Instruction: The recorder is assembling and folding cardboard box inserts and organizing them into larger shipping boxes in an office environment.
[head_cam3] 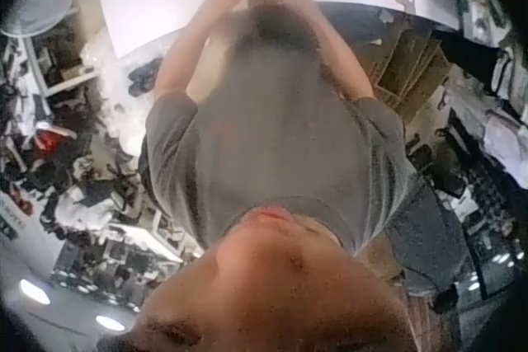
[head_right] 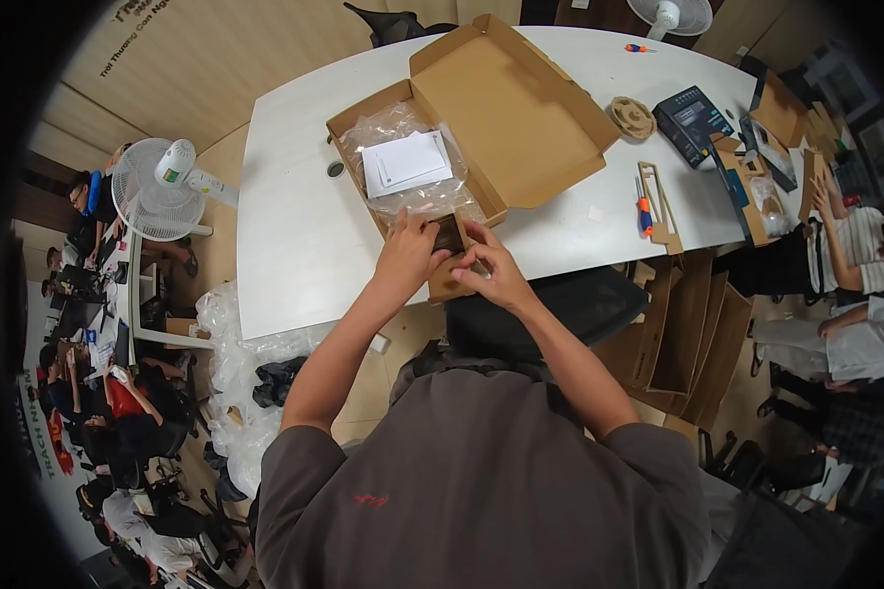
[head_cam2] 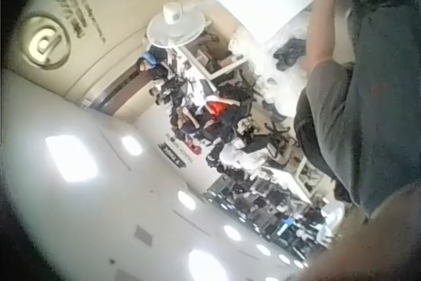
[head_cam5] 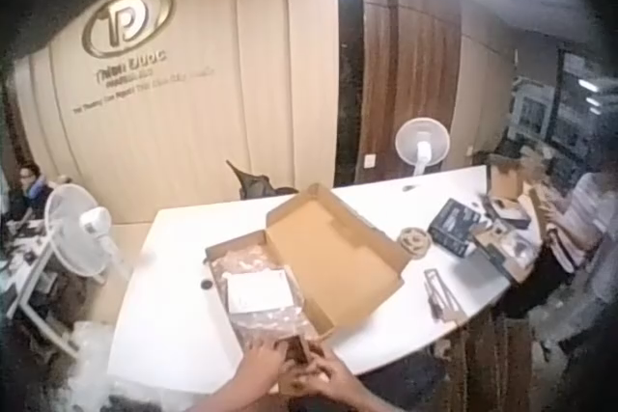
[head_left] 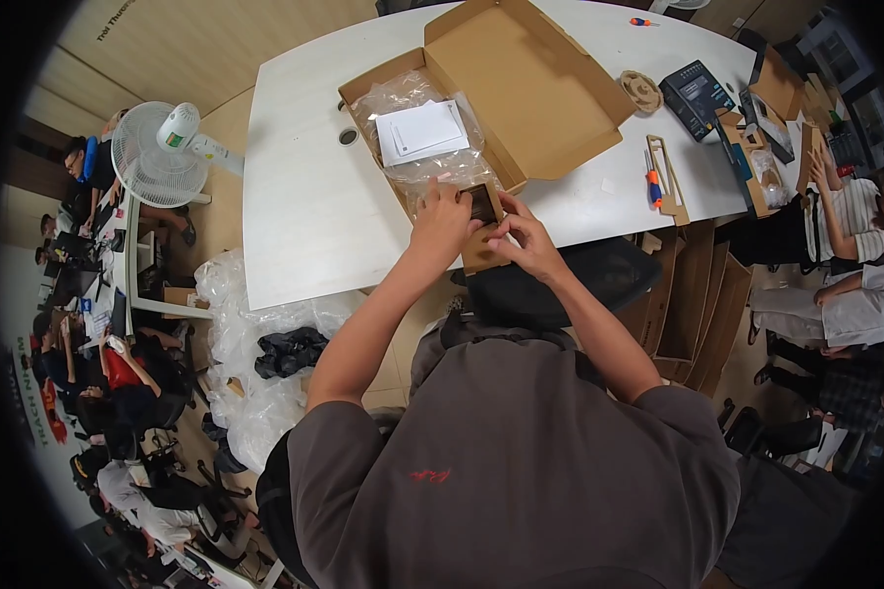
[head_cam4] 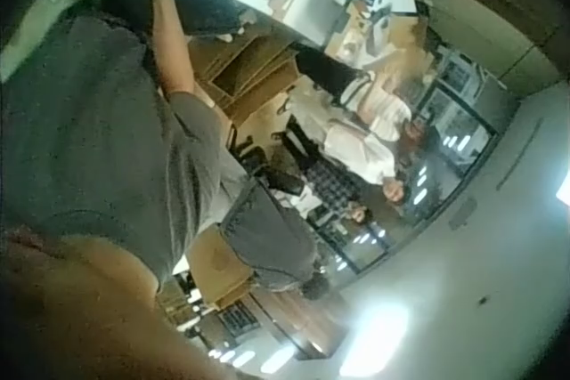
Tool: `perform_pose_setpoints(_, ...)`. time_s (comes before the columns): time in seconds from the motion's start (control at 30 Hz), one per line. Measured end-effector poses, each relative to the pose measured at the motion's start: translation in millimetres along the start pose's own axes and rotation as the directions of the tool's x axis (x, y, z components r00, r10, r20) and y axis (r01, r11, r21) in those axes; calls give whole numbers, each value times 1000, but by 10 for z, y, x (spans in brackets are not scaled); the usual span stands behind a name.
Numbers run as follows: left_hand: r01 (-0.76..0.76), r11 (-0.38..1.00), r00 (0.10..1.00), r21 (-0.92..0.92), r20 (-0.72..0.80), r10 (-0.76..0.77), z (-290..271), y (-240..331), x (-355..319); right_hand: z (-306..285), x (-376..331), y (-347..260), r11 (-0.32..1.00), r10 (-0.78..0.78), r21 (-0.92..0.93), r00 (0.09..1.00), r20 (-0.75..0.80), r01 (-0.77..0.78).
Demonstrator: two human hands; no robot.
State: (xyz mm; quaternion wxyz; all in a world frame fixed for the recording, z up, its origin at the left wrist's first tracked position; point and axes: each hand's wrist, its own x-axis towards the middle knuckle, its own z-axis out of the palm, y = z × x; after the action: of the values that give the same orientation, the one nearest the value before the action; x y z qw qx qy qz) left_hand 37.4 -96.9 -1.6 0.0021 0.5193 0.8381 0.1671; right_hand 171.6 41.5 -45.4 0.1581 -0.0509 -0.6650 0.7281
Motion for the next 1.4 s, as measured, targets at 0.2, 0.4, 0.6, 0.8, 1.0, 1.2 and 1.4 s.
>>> perform_pose_setpoints(0.2,-51,976,997,210,72,37,-8,-19,10,76,-28,117,998,-22,-66,998,51,26)
perform_pose_setpoints(0.4,-155,940,988,305,28,154,-36,1,128,125,-25,103,974,-11,-228,1000,-6,9)
perform_pose_setpoints(0.6,-157,986,987,51,-37,159,67,-66,147,37,-93,208,891,-105,-443,994,6,97)
perform_pose_setpoints(0.8,-235,972,971,-22,-56,234,-2,-181,199,-142,-27,381,998,37,60,997,-66,-33)
perform_pose_setpoints(1.0,-274,936,960,-220,-124,251,-345,-193,224,-326,20,349,973,99,-214,993,62,-83)
perform_pose_setpoints(1.2,-310,890,948,-335,-174,265,-575,-98,263,-497,318,152,919,19,-390,985,171,50)
perform_pose_setpoints(1.4,-528,844,815,-94,-335,473,-658,-147,363,-599,391,-27,863,63,-505,985,159,26)
